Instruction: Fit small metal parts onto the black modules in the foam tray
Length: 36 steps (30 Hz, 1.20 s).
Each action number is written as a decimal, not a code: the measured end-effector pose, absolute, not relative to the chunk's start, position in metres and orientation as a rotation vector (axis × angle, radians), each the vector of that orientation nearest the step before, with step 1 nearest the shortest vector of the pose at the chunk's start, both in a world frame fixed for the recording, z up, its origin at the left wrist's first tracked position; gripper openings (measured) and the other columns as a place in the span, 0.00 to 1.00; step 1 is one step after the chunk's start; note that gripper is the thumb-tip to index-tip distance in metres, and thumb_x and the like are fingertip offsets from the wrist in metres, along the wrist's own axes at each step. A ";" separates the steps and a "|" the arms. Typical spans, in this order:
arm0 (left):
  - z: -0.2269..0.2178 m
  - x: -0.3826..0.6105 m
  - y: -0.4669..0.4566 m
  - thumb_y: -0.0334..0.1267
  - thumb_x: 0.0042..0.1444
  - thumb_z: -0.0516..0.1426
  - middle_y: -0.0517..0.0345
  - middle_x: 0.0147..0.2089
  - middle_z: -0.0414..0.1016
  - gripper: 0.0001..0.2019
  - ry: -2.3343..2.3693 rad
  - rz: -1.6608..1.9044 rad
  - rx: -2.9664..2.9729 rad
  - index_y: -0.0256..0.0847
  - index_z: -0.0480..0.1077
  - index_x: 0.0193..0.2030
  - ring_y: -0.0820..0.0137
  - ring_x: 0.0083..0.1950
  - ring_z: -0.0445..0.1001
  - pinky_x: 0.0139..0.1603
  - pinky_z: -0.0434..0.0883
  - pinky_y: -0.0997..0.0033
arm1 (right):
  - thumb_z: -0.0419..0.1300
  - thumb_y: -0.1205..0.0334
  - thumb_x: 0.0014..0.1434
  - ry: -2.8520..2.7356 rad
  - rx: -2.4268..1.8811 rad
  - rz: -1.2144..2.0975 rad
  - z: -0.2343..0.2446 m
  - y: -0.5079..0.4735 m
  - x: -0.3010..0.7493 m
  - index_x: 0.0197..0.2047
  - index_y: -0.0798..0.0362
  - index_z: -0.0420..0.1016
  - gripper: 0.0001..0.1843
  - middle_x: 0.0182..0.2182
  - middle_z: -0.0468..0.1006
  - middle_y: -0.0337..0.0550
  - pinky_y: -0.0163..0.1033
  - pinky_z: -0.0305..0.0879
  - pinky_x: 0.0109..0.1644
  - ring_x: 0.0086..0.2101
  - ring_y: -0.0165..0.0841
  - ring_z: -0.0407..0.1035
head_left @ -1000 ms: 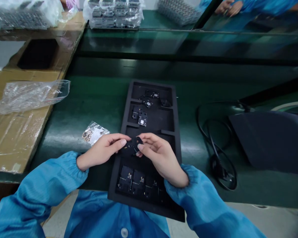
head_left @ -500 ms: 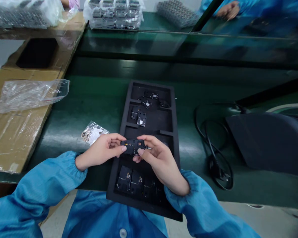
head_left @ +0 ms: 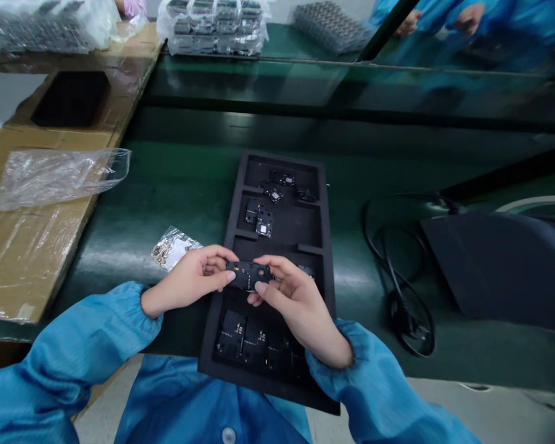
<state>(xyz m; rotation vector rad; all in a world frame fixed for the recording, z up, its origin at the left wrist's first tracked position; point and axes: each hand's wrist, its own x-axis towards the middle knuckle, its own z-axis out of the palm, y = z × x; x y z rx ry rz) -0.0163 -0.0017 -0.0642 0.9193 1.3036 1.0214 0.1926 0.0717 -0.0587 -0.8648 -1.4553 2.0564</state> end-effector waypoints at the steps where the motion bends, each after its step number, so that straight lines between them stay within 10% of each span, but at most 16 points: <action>1: -0.064 -0.015 -0.001 0.37 0.57 0.62 0.63 0.30 0.73 0.11 1.323 1.049 0.920 0.39 0.70 0.46 0.76 0.29 0.73 0.33 0.71 0.74 | 0.70 0.57 0.63 -1.468 -0.866 2.078 -0.058 0.071 0.192 0.50 0.51 0.72 0.16 0.37 0.77 0.41 0.39 0.76 0.36 0.31 0.35 0.77; 10: -0.041 -0.051 0.005 0.39 0.61 0.61 0.56 0.47 0.79 0.14 1.702 1.053 1.433 0.42 0.73 0.53 0.73 0.37 0.75 0.39 0.72 0.73 | 0.73 0.47 0.58 -1.592 -1.018 2.052 -0.066 0.075 0.189 0.40 0.54 0.73 0.21 0.28 0.77 0.40 0.34 0.70 0.28 0.26 0.34 0.74; 21: -0.064 -0.063 -0.057 0.35 0.66 0.54 0.52 0.45 0.77 0.09 1.875 0.160 2.108 0.39 0.74 0.49 0.61 0.45 0.77 0.44 0.73 0.62 | 0.72 0.54 0.61 -1.501 -0.927 2.104 -0.076 0.077 0.185 0.47 0.53 0.69 0.20 0.32 0.77 0.38 0.35 0.77 0.35 0.28 0.32 0.75; 36: -0.067 -0.039 -0.038 0.30 0.62 0.57 0.51 0.33 0.73 0.06 1.826 -0.175 2.421 0.36 0.71 0.32 0.62 0.36 0.75 0.34 0.70 0.65 | 0.70 0.54 0.61 -1.536 -0.970 2.116 -0.073 0.072 0.184 0.46 0.53 0.68 0.18 0.31 0.77 0.38 0.34 0.75 0.35 0.28 0.32 0.75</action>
